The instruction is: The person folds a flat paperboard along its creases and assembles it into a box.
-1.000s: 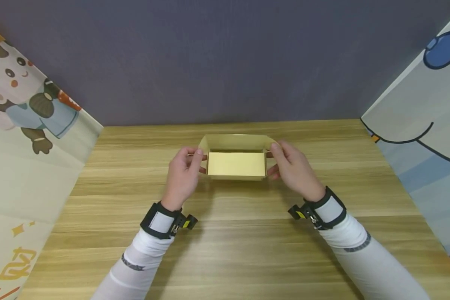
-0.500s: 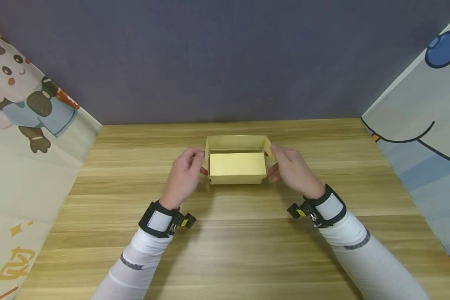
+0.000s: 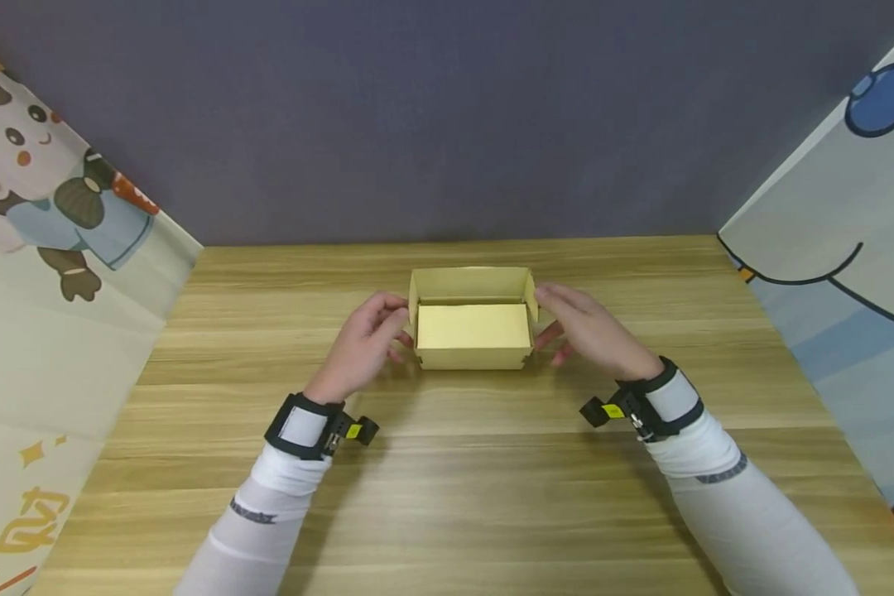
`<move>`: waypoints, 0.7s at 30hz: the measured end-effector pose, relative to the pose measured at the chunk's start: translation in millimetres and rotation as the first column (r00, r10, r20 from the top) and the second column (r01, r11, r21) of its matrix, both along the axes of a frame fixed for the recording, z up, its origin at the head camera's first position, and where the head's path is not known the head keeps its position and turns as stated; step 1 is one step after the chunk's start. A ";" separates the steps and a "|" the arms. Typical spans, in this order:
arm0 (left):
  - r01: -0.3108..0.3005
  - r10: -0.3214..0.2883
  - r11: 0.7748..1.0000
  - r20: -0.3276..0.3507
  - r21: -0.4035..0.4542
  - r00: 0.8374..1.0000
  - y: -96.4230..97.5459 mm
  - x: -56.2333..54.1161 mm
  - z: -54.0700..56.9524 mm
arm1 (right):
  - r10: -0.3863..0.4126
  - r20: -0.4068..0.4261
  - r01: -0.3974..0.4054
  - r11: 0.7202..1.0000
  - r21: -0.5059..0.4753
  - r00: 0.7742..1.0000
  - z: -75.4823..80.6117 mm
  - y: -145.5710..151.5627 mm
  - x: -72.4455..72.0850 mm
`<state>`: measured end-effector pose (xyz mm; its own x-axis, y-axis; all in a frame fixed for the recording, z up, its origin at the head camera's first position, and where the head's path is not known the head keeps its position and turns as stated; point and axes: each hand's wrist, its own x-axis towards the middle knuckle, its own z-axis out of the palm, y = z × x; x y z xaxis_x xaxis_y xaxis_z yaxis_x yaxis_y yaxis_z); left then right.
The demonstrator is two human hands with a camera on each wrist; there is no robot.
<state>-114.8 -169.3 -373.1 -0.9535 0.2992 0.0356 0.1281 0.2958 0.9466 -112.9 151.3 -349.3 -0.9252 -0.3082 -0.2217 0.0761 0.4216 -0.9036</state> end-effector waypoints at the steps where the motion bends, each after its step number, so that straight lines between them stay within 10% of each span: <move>1: 0.011 -0.011 1.000 0.000 0.003 1.000 -0.9 -1.0 -0.7 | 0.005 0.002 -0.005 1.000 -0.007 1.000 -0.8 0.3 -0.7; 14: 0.054 -0.054 0.998 0.001 0.037 0.999 -4.1 -12.4 -8.2 | 0.011 -0.004 -0.011 1.000 -0.025 1.000 -9.2 0.0 -5.6; 21: 0.061 -0.060 0.998 0.028 -0.022 0.998 0.2 -6.3 9.2 | -0.003 -0.003 0.002 1.000 -0.015 1.000 -11.9 -0.3 -7.1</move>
<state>-121.1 -169.1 -363.9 -0.9343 0.3566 0.0024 0.1205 0.3094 0.9433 -120.1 151.0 -361.3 -0.9267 -0.3090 -0.2139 0.0740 0.4081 -0.9099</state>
